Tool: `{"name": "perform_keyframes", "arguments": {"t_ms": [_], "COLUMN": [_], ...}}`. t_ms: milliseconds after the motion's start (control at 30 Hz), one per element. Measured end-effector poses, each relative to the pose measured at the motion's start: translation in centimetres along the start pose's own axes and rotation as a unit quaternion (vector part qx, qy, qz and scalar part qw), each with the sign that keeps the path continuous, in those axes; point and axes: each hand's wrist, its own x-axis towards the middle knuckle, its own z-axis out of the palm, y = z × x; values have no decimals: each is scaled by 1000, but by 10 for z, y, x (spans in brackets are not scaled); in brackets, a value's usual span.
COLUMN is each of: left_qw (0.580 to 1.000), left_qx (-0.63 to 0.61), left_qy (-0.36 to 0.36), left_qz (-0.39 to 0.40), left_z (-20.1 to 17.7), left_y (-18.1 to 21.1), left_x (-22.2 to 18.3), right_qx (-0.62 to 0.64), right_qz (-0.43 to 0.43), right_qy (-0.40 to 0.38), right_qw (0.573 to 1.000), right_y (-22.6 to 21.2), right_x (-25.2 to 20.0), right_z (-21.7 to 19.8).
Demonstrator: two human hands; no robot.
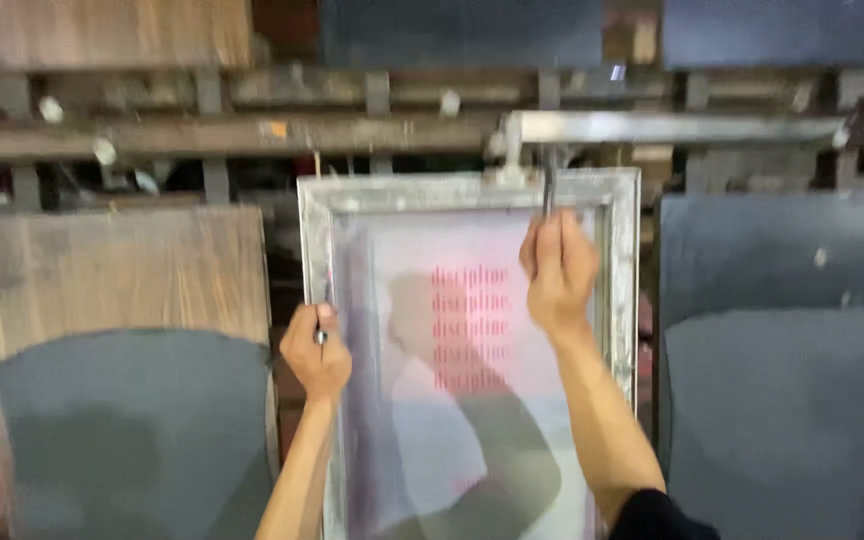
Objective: Mounting a screen printing frame onto a press and tightening the securing bolts with a wrench in preparation for printing.
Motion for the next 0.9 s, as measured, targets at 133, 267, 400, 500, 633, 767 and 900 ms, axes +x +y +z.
{"name": "perform_keyframes", "arguments": {"t_ms": [133,267,400,500,633,767,900], "left_qw": [1000,1000,999,999,999,1000,999], "left_qx": [16,2,-4,25,32,24,37], "left_qy": [-7,-8,-21,-34,-22,-16,-17], "left_qz": [-21,-17,-34,0,-27,-7,-13], "left_z": [-3,1,-5,-6,-9,0,7], "left_y": [-5,4,5,-9,-8,-9,-5], "left_x": [-14,2,-2,-13,-18,-11,-4], "right_qx": [-70,18,81,-62,75,-104,36], "right_qz": [110,4,-31,287,133,331,232], "right_qy": [-1,-23,38,-77,10,-94,-49], "right_qw": [991,1000,995,953,988,933,971], "right_y": [64,-12,20,58,-14,40,3], "right_x": [-28,9,1,-20,-21,-16,-8], "right_z": [9,-6,15,26,21,30,1]}}
